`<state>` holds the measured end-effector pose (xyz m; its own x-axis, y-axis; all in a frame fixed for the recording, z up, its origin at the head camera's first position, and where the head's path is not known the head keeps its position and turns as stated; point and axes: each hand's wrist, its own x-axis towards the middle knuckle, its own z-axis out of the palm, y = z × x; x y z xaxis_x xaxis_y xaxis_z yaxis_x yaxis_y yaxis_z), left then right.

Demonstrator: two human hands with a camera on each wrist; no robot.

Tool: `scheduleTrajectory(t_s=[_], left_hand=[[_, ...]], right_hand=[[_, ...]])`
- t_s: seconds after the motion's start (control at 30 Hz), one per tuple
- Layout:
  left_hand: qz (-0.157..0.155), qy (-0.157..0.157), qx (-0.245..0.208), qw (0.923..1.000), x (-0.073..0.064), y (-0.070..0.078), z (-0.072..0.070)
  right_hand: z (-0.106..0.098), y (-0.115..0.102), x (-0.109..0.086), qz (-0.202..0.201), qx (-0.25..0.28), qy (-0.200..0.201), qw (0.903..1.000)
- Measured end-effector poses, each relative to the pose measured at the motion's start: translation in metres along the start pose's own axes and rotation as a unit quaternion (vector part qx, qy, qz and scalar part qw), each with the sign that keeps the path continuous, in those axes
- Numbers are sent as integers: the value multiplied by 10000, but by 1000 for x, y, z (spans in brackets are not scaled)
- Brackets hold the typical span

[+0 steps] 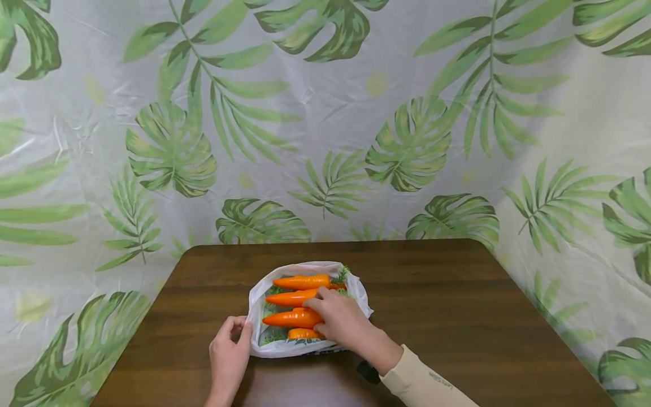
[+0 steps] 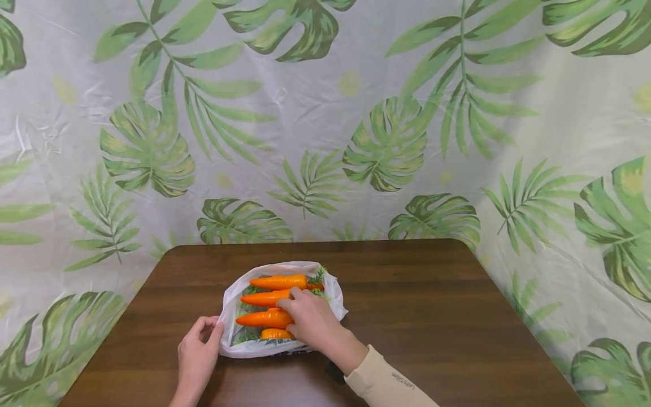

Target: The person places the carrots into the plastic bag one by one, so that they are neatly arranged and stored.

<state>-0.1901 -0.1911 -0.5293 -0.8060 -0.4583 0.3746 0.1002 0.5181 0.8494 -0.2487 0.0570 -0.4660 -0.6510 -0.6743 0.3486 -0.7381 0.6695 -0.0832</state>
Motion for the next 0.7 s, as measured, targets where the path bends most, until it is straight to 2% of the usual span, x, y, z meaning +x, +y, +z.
scheduleTrajectory(t_s=[0.13,0.33,0.5,0.7], left_hand=[[-84,-40,-4,10000,0,0,0],[-384,-144,-183,9990,-2,-1,-2],[-318,-63,-414,9986,7,-1,-9],[-293,180,-539,9980,17,3,-25]], right_hand=[[-4,1,-1,74,171,36,9998],[-14,1,-5,450,387,-88,9982],[-23,3,-1,535,621,144,9965],[-37,9,0,647,744,309,9947]])
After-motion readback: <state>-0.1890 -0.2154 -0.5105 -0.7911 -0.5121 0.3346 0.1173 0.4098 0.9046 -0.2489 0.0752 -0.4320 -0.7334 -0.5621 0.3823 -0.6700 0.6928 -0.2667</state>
